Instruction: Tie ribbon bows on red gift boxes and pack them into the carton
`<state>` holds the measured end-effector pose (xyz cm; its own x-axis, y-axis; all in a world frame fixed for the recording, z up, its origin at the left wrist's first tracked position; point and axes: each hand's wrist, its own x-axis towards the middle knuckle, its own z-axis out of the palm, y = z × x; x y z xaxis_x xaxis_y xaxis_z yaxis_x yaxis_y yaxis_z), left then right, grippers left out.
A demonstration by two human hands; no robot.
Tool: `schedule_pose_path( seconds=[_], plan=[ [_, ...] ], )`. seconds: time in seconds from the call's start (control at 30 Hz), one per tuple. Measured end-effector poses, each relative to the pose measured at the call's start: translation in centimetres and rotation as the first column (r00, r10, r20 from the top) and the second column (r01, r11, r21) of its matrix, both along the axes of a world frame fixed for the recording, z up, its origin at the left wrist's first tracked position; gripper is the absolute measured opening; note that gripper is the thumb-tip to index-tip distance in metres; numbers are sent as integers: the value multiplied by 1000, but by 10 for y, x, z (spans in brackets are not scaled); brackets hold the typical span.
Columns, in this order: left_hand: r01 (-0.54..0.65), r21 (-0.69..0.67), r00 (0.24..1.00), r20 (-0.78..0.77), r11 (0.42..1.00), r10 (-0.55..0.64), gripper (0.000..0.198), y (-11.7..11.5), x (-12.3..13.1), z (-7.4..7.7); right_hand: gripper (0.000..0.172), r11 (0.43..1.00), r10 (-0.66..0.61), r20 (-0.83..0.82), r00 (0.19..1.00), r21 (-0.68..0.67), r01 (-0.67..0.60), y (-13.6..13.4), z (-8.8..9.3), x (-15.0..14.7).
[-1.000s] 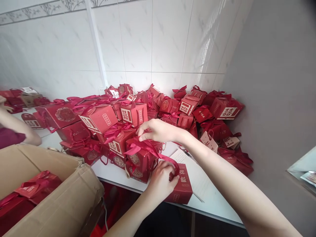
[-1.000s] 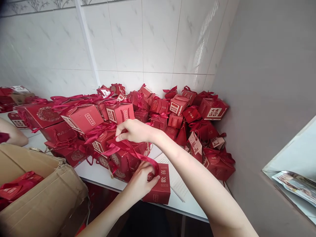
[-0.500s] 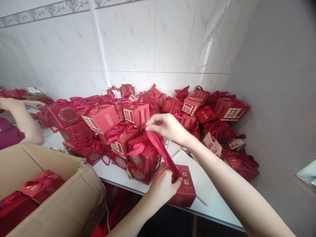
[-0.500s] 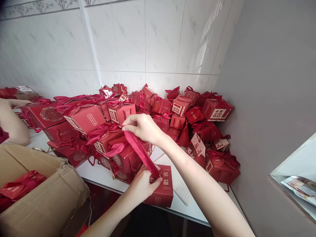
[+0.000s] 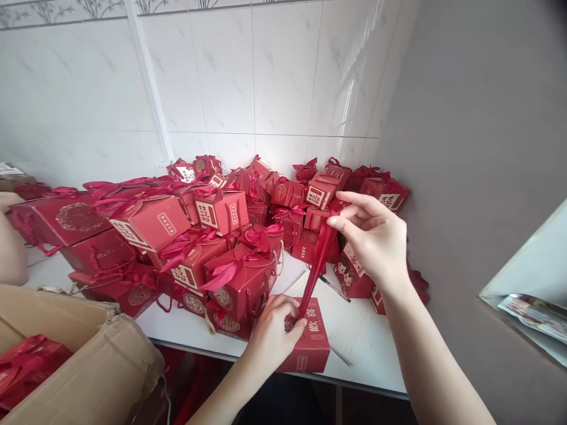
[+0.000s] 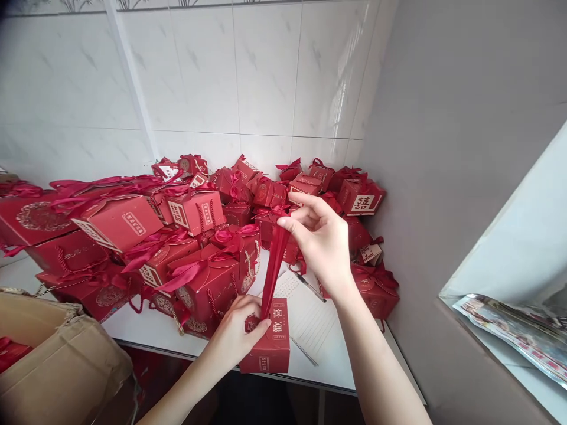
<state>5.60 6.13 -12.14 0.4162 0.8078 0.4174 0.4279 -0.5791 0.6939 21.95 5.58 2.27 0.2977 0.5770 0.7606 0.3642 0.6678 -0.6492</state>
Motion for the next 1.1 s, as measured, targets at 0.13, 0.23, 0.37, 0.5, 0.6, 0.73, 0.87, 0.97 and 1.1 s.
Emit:
schedule_pose_path(
  seconds=[0.13, 0.23, 0.37, 0.5, 0.6, 0.73, 0.87, 0.97, 1.1],
  plan=[
    [-2, 25, 1000, -9, 1000, 2, 12, 2, -1, 0, 19, 996, -82, 55, 995, -31, 84, -11, -2, 4],
    [-4, -22, 1000, -27, 1000, 3, 5, 3, -4, 4, 13, 996, -92, 85, 992, -14, 93, -15, 0, 4],
    [3, -30, 999, -45, 1000, -4, 4, 2, -8, 13, 13, 994, -108, 117, 987, 11, 107, -15, 3, 4],
    [50, -9, 994, -97, 999, -50, 12, 3, -8, 16, 12, 992, -127, 161, 979, 8, 128, -15, 2, 1],
    [50, -17, 990, -130, 999, -51, 12, 4, -7, 12, 10, 984, -175, 212, 962, 55, 167, -15, 1, -7],
    [45, -14, 988, -145, 999, -47, 4, 6, -4, 8, 9, 974, -219, 305, 927, 118, 192, -15, 1, -21],
    [37, -42, 991, -127, 998, -42, 3, 6, -4, 9, 9, 967, -243, 369, 897, 164, 194, -15, 3, -25],
    [-4, -56, 998, -65, 998, 1, 6, 6, -4, 9, 11, 960, -276, 377, 884, 150, 236, -16, 2, -21],
    [-71, -60, 997, 21, 996, 73, 18, 5, -2, 6, 13, 940, -338, 342, 877, 168, 297, -20, -2, -12]
  ],
)
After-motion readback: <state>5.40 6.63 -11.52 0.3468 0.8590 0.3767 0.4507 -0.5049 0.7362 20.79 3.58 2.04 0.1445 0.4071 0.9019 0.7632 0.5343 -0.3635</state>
